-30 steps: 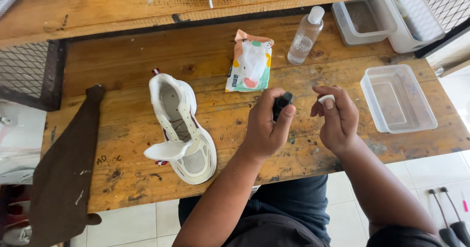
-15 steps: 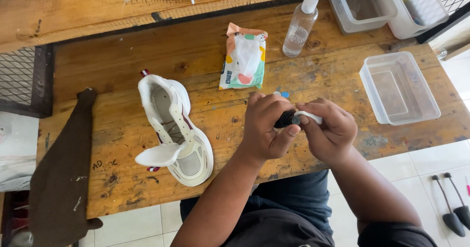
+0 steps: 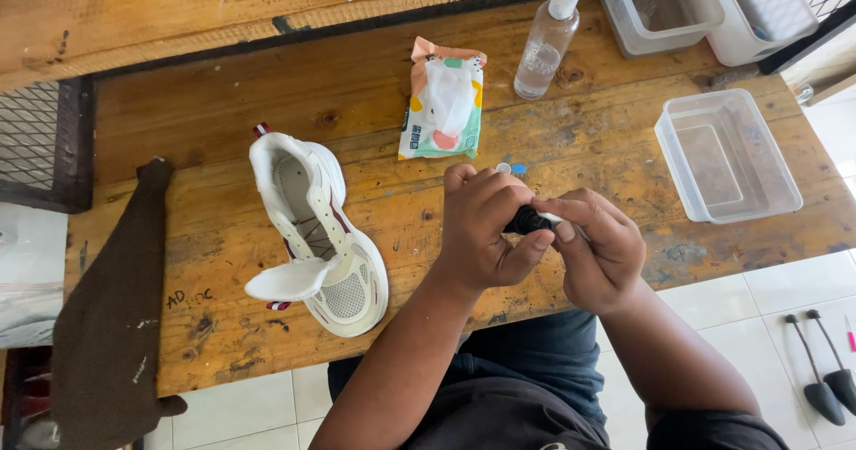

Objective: Cleaning a white sneaker using a cleaning solution and a cotton pad.

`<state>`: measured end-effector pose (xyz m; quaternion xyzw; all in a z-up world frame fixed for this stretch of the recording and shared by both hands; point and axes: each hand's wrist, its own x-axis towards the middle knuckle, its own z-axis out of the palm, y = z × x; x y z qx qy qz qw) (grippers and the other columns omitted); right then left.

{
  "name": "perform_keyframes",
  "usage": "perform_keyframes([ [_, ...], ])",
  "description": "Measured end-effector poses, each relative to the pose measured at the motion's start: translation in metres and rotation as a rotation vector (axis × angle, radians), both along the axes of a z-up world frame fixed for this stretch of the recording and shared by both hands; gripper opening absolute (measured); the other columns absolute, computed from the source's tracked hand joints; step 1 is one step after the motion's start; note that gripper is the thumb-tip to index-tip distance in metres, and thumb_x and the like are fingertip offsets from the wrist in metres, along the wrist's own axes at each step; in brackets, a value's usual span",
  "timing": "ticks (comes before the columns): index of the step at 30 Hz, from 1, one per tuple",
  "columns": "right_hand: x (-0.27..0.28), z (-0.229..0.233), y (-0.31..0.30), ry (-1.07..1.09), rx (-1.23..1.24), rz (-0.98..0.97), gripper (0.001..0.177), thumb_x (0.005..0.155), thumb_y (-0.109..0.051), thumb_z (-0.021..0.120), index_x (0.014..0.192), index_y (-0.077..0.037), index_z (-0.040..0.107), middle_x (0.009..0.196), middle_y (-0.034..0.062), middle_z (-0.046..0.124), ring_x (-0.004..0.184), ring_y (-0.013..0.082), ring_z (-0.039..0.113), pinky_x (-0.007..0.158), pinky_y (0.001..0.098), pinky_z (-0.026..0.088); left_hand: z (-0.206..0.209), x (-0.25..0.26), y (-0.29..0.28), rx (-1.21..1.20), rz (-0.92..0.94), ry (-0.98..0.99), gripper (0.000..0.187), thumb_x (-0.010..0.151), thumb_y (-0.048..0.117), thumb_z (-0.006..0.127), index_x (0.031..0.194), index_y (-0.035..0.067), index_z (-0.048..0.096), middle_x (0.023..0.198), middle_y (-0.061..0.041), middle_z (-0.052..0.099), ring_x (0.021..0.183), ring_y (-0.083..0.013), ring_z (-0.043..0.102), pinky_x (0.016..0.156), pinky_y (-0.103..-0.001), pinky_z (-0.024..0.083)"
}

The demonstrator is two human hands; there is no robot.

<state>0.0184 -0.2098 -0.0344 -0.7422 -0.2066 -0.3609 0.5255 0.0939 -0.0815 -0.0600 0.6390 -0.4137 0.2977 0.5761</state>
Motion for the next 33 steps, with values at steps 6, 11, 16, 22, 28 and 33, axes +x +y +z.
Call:
perform_keyframes([
  [6,-0.005,-0.008,-0.002,0.049,0.005,0.002,0.024,0.098,-0.002,0.054,0.102,0.011,0.073,0.069,0.0155,0.060,0.055,0.0195,0.052,0.050,0.0334,0.048,0.002,-0.003,-0.002,0.003,0.029,-0.058,0.046,0.101,0.055,0.041,0.083,0.016,0.057,0.076,0.003,0.055,0.064,-0.0166,0.055,0.078,-0.035,0.031],
  [11,-0.004,0.000,0.002,0.039,0.031,0.027,0.025,0.099,-0.003,0.053,0.102,0.012,0.072,0.068,0.0152,0.059,0.054,0.0189,0.051,0.050,0.0322,0.046,0.007,-0.006,-0.001,-0.003,0.011,-0.034,0.047,0.102,0.055,0.040,0.083,0.016,0.058,0.074,0.004,0.054,0.062,-0.0168,0.053,0.077,-0.036,0.030],
  [16,-0.005,0.000,0.002,0.060,0.054,0.038,0.025,0.099,-0.004,0.053,0.100,0.012,0.072,0.066,0.0143,0.057,0.053,0.0170,0.049,0.048,0.0308,0.045,0.002,-0.006,0.000,-0.007,-0.023,-0.011,0.047,0.102,0.056,0.040,0.085,0.016,0.058,0.075,0.004,0.055,0.063,-0.0176,0.054,0.076,-0.035,0.029],
  [22,-0.004,0.003,0.002,0.050,0.045,0.036,0.024,0.098,-0.003,0.053,0.100,0.012,0.072,0.065,0.0150,0.059,0.051,0.0180,0.051,0.047,0.0308,0.045,0.003,-0.006,0.001,-0.012,-0.047,0.020,0.048,0.101,0.058,0.039,0.086,0.018,0.060,0.076,0.006,0.057,0.065,-0.0156,0.058,0.076,-0.034,0.029],
  [28,-0.005,0.000,0.002,0.055,0.022,-0.002,0.023,0.098,-0.001,0.054,0.100,0.010,0.074,0.067,0.0147,0.060,0.053,0.0192,0.052,0.048,0.0317,0.045,0.007,-0.007,0.001,-0.015,-0.088,0.028,0.046,0.102,0.053,0.037,0.084,0.015,0.057,0.074,0.003,0.055,0.063,-0.0185,0.055,0.073,-0.034,0.028],
  [33,-0.003,0.007,0.004,0.048,0.008,-0.002,0.023,0.098,-0.001,0.053,0.100,0.010,0.073,0.067,0.0153,0.061,0.052,0.0191,0.051,0.048,0.0327,0.046,0.007,-0.007,0.001,-0.019,-0.079,0.022,0.046,0.102,0.054,0.040,0.085,0.014,0.057,0.075,0.003,0.055,0.066,-0.0172,0.057,0.075,-0.034,0.028],
])
